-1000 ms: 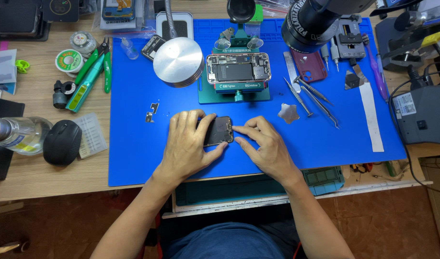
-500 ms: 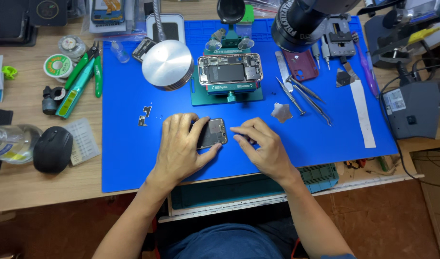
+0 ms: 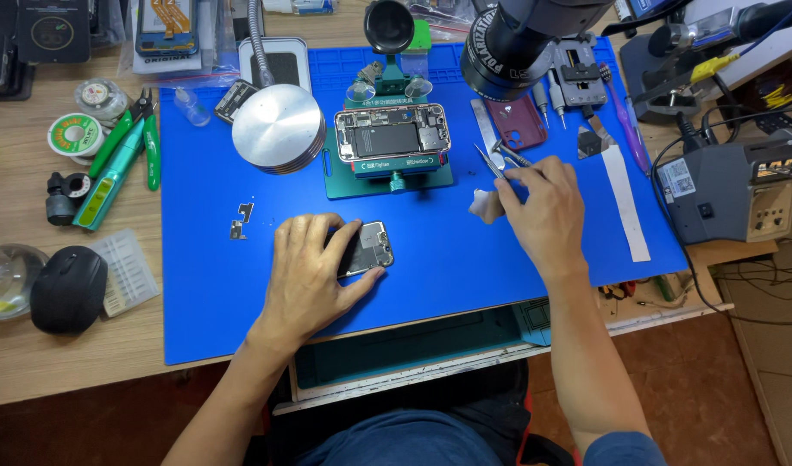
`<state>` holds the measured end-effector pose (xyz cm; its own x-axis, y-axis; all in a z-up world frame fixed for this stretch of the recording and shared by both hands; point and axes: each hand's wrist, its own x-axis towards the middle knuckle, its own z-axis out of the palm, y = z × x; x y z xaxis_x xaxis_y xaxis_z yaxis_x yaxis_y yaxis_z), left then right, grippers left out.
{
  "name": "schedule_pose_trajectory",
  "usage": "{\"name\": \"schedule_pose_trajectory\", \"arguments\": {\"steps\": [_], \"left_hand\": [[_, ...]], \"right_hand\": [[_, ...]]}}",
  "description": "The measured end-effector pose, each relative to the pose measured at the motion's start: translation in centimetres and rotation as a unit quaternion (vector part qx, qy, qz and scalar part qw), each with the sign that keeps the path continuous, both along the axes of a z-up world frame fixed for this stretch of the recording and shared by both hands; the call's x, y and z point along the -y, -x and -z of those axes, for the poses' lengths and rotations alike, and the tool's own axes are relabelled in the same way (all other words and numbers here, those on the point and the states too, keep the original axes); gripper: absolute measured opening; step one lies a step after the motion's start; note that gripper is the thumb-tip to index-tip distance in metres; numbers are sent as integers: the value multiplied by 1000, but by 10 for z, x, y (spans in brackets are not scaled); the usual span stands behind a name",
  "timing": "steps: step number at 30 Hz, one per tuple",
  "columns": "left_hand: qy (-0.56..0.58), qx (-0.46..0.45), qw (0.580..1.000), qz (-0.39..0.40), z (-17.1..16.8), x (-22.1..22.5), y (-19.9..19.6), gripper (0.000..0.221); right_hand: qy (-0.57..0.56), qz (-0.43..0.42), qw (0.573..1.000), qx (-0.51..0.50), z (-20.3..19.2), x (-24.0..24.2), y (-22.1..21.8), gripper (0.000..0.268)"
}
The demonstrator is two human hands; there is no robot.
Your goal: The person disassembles a smartphone with a cracked screen, removing the back cover and internal components. They then use a screwdriver to remove screws from the screen assembly and a metal spatula to pry the screen away from the frame.
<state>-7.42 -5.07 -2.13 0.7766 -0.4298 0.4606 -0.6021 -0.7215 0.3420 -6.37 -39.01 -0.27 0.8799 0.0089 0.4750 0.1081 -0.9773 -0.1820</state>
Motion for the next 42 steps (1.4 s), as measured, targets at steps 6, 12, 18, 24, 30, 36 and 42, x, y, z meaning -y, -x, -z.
{"name": "schedule_pose_trajectory", "arguments": {"steps": [6,12,18,24,30,36,42], "left_hand": [[8,-4,1000,-1,0,-1,-1,57],[30,17,999,13,-2,0,-4,60],[209,53,975,59,-5,-4,-2,21],[255,31,963,85,-2,-4,-3,10],[275,16,959,70,-5,-4,-3,10],[265,16,962,68,-4,-6,-4,10],[243,9,968,59,-3,-6,-5,12]], "right_hand": [[-20,-46,999,16,-22,-7,8,9],[-173,-126,974,-79,-40,-46,43,13],[-315,-198,901,-220,-30,-97,65,20],[-389,-200,863,-252,-9,-102,65,27],[-401,-215,854,-252,-10,-105,66,27],[-388,-203,865,-244,-10,-107,66,21],[-351,-102,914,-178,-22,-93,63,13]]}}
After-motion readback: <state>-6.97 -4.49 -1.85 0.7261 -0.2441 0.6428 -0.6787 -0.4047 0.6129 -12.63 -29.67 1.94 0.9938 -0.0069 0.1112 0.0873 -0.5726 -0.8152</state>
